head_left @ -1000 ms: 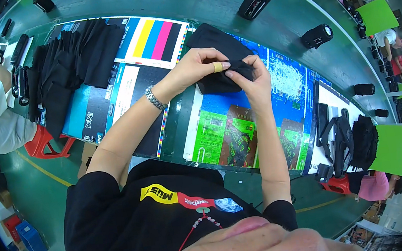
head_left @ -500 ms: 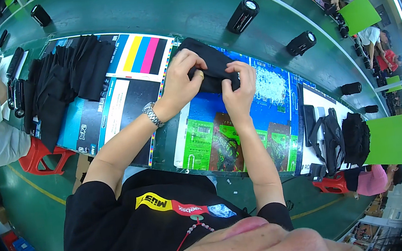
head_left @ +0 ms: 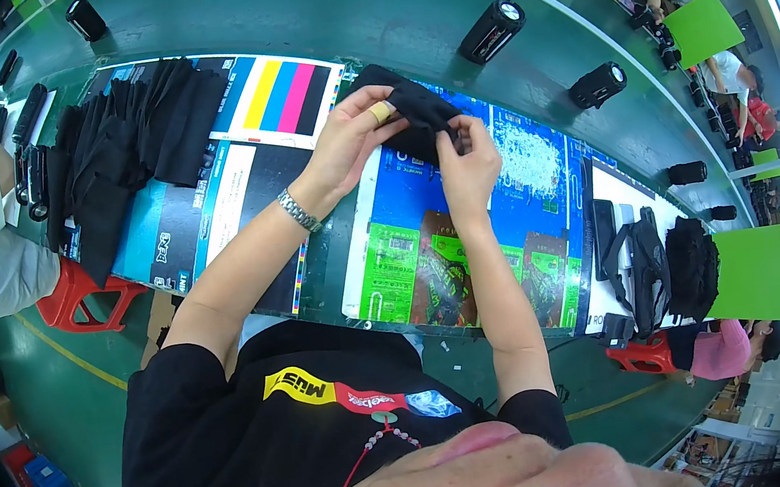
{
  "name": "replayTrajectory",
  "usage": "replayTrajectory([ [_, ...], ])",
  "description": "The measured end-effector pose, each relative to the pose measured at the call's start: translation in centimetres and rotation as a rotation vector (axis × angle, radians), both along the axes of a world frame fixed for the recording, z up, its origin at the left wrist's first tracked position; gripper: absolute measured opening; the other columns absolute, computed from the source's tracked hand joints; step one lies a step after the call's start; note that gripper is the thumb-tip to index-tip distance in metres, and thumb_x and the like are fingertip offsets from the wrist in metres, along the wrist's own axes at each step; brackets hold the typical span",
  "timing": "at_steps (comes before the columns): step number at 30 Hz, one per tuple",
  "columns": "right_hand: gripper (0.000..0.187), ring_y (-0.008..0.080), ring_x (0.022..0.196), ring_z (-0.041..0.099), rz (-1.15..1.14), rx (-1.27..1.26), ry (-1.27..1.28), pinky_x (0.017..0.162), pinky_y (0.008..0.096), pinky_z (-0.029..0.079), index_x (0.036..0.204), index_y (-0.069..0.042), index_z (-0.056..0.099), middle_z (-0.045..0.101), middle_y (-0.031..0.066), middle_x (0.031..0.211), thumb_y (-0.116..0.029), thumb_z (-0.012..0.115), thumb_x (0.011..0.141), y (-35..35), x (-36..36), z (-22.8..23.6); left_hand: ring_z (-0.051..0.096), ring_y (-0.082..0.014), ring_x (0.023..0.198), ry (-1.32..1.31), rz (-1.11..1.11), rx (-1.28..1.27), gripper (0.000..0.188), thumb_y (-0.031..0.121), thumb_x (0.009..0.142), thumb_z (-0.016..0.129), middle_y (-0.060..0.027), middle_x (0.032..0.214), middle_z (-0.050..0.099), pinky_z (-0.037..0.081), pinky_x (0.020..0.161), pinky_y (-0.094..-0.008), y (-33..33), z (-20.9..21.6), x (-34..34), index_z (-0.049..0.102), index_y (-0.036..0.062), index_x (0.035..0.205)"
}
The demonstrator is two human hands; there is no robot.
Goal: The person takes black fabric sleeves from a stack, opens and adjusts each one by hand, and slips them over cylindrical electronic devices.
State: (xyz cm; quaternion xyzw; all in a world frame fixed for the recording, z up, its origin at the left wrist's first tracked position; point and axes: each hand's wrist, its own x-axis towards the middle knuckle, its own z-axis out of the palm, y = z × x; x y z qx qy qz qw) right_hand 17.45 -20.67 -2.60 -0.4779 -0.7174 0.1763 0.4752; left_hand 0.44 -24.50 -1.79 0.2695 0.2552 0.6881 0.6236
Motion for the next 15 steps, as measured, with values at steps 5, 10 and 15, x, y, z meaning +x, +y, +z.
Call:
replayTrajectory([
  [5, 0.027, 0.0162, 0.078, 0.062, 0.070, -0.285, 0.525, 0.072, 0.0303, 0.050, 0.101, 0.001, 0.054, 0.062, 0.0065, 0.087, -0.001, 0.069, 0.078, 0.3, -0.2, 0.4, 0.056, -0.0201, 0.107, -0.215, -0.283, -0.006, 0.021, 0.013, 0.094, 0.053, -0.0073, 0.109, 0.061, 0.042, 0.100, -0.0420, -0.2, -1.8, 0.4, 0.057, 0.0060, 0.114],
  [10, 0.027, 0.0153, 0.087, 0.058, 0.061, -0.303, 0.751, 0.079, 0.0259, 0.047, 0.105, -0.002, 0.051, 0.059, 0.0075, 0.098, 0.002, 0.065, 0.081, 1.2, 1.1, 0.4, 0.055, -0.0202, 0.107, -0.183, -0.278, -0.169, 0.021, 0.017, 0.095, 0.052, -0.0077, 0.108, 0.061, 0.041, 0.100, -0.0427, 0.3, -3.4, 0.5, 0.058, 0.0050, 0.111],
  [15, 0.024, 0.0216, 0.098, 0.062, 0.497, -0.906, 1.437, 0.088, 0.0348, 0.050, 0.113, 0.000, 0.054, 0.063, 0.0092, 0.108, -0.006, 0.056, 0.090, 1.8, 1.1, -0.6, 0.055, -0.0220, 0.107, -0.520, -0.364, -0.240, 0.020, 0.018, 0.096, 0.050, -0.0102, 0.110, 0.059, 0.038, 0.102, -0.0425, -0.1, -2.4, 1.6, 0.060, 0.0036, 0.105],
])
